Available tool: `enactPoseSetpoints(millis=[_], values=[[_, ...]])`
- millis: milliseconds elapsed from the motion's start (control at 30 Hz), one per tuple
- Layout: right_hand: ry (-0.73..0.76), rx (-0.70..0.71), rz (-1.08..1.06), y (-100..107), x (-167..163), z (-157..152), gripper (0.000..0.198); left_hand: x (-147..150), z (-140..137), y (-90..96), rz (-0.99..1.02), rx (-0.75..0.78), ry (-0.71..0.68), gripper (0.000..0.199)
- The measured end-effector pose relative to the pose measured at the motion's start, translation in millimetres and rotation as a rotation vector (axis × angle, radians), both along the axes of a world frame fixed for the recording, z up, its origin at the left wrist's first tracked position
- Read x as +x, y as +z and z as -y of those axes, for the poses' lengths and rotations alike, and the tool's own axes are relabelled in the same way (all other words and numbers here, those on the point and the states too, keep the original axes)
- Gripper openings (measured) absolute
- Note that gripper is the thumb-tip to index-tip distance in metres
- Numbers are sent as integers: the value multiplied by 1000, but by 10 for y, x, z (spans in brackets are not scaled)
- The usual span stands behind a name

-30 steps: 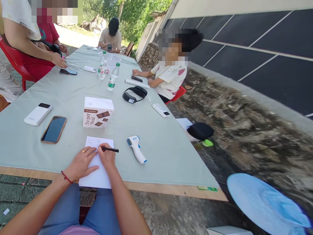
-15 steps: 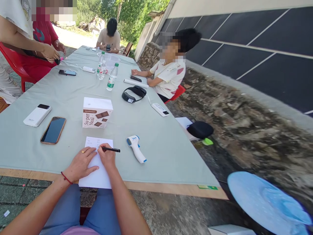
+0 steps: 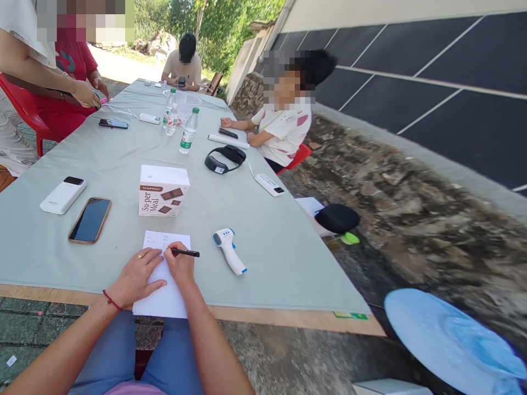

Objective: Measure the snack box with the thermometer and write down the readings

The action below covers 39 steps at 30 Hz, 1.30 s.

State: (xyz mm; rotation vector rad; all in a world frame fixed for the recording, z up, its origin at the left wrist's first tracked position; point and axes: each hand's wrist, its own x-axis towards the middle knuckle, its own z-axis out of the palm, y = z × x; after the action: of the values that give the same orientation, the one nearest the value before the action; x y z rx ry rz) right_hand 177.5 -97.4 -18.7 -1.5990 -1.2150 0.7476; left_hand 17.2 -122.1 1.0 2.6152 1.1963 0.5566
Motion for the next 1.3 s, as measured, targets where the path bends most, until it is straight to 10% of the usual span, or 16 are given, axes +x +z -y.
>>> enactPoseSetpoints(millis=[1033,1300], values=[[-41,52,-276,96,158,-13,39,-37,-28,-50,65,21,1,49],[92,-216,307,248,704,111,44,-144,-103,6,204,-82,18,46]])
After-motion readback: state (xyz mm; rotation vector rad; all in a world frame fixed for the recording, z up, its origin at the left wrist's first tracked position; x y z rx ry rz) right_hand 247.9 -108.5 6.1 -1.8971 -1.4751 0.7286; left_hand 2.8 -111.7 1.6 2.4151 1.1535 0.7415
